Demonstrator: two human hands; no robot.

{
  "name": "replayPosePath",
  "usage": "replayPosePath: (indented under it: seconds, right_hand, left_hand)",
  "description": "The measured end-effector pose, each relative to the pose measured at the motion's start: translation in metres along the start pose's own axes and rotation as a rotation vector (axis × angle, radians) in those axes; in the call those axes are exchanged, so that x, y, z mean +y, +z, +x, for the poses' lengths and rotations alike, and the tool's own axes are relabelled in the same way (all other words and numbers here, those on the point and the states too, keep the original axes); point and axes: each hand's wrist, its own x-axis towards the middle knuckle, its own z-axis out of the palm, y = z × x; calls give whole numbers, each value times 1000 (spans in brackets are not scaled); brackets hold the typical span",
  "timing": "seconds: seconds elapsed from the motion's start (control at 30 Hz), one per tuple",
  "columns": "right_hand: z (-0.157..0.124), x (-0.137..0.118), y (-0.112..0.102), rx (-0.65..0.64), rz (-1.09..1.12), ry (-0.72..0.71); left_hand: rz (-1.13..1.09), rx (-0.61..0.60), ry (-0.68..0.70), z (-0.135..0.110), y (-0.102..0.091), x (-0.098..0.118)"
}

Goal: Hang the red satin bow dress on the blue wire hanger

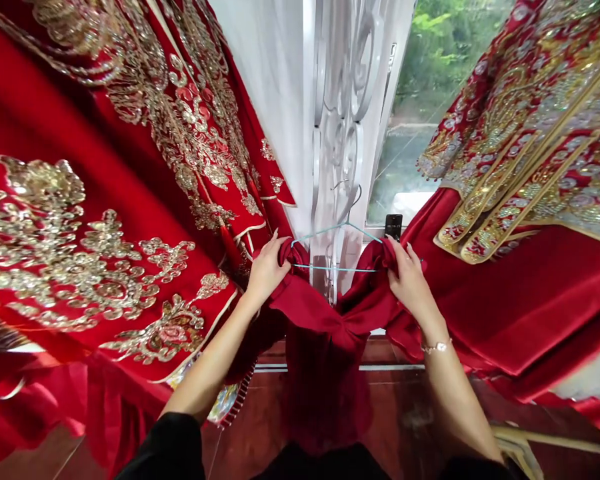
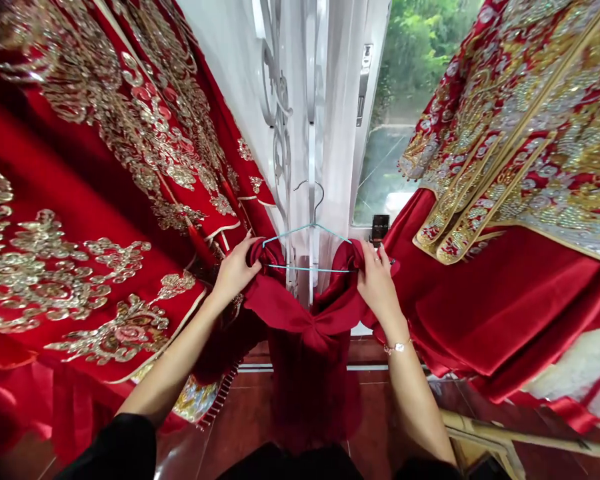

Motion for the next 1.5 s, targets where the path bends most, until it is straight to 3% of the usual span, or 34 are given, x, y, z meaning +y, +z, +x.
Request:
replayPosePath:
  seconds: [0.27, 0.47, 0.67, 0.83, 1.03, 1.27, 1.5]
  right_hand:
    - [-6, -10, -18, -58, -56, 40]
    - [-12, -29, -8, 96, -310, 231]
    - [-6, -30, -8, 69, -399, 300]
    - [-1, -5, -20, 34, -299, 285]
    - [-6, 24, -10, 104, -31, 78]
    - [1, 21, 9, 141, -161, 139]
    - [5, 28, 0, 43, -114, 32]
  left_hand:
    - [214, 22, 5, -2, 3, 18]
    - [559, -121, -7, 6, 5, 38]
    - [702, -125, 124, 2, 2, 32]
    - [677, -161, 146, -2, -3, 30]
    - [655, -161, 108, -9, 0, 41]
    - [642, -108, 67, -11, 3, 42]
    - [672, -60, 63, -14, 1, 41]
